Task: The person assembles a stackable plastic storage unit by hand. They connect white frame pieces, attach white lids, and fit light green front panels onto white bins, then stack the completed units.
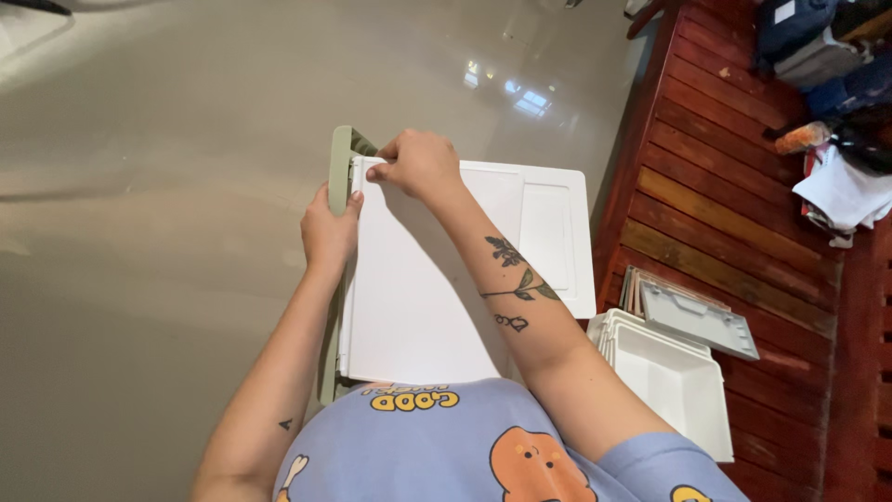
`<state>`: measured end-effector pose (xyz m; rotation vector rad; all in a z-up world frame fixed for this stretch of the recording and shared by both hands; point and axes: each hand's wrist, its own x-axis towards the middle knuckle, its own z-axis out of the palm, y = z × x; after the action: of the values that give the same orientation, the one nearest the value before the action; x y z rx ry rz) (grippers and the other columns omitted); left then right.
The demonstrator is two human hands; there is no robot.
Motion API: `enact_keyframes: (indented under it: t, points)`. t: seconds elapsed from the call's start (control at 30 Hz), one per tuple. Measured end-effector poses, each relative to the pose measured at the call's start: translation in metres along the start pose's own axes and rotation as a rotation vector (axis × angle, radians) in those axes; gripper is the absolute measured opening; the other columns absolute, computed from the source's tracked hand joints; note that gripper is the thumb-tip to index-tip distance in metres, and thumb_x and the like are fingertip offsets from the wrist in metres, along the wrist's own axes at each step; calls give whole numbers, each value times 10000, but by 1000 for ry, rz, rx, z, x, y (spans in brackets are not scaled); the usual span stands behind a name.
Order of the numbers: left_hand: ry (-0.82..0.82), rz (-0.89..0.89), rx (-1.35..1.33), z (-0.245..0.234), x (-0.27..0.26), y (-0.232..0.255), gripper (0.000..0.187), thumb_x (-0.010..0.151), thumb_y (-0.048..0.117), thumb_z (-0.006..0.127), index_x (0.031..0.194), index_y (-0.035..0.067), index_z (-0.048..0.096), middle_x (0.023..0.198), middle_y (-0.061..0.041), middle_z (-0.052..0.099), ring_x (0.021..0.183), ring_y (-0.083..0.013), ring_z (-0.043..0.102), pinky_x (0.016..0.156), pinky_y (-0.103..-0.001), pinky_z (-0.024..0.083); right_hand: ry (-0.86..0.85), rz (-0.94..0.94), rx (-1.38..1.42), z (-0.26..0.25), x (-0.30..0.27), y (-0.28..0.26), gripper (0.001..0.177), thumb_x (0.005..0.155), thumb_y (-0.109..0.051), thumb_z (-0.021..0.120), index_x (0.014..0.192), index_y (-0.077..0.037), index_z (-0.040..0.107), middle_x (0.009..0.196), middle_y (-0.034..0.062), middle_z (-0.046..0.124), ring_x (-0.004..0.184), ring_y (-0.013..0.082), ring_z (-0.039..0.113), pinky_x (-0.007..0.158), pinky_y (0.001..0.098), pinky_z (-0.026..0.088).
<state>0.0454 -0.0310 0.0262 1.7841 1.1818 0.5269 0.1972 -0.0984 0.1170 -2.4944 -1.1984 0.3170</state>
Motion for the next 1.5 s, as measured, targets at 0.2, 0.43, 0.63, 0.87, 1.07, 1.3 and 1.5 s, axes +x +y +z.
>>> enact_keyframes:
  t: [0.2, 0.43, 0.63, 0.87, 1.07, 1.3, 1.5]
  points:
    - [58, 52, -14, -7, -13, 6, 424, 941, 332, 703, 1308, 128, 641, 1084, -175, 743, 1018, -370, 706, 884, -464, 536, 31, -49, -7, 6, -2, -6, 388, 681, -548, 826, 936, -256, 841, 782, 23, 766, 742, 239, 724, 704, 394, 563]
    - [74, 111, 49, -2, -20, 9, 373, 980, 271, 641, 1320, 122, 602, 1023, -218, 738, 977, -419, 703, 857, -502, 533, 45, -44, -34, 15, 0, -5, 363, 727, -546, 802, 934, -251, 839, 785, 41, 766, 748, 260, 730, 714, 396, 564]
    - [-44, 221, -46, -7, -21, 7, 574, 978, 285, 667, 1460, 97, 418, 1136, -276, 692, 1048, -447, 680, 878, -513, 524, 4, -31, 18, 2, 6, 0, 386, 708, -569, 804, 966, -283, 835, 843, 26, 779, 782, 250, 735, 701, 392, 563]
    - [-284, 261, 84, -43, -51, -15, 1137, 690, 347, 882, 1556, 71, 200, 1294, -311, 618, 1184, -411, 638, 988, -449, 510, -6, 131, 113, 6, 32, 27, 357, 763, -533, 771, 1012, -283, 825, 851, 12, 796, 751, 221, 752, 702, 357, 541]
    - [-339, 54, 306, -80, -79, -67, 869, 719, 271, 790, 1517, 164, 464, 1176, -211, 740, 1084, -345, 718, 949, -423, 565, 136, 37, -77, 48, 59, 73, 287, 846, -454, 733, 1021, -242, 817, 928, 32, 792, 910, 253, 720, 950, 449, 444]
    - [-142, 42, 26, -25, -85, -127, 618, 821, 336, 790, 1352, 64, 627, 1156, -238, 702, 1049, -326, 711, 933, -411, 560, 109, 105, -118, 45, 53, 73, 291, 854, -474, 715, 1000, -246, 820, 967, 30, 787, 944, 256, 720, 1043, 512, 386]
    - [-54, 246, -38, -18, -74, -137, 638, 830, 363, 773, 1335, 0, 629, 1180, -284, 700, 1111, -378, 672, 940, -433, 526, -60, 374, -201, 5, 31, 37, 340, 856, -498, 693, 1109, -289, 784, 1117, -13, 756, 1188, 261, 642, 1152, 800, 22]
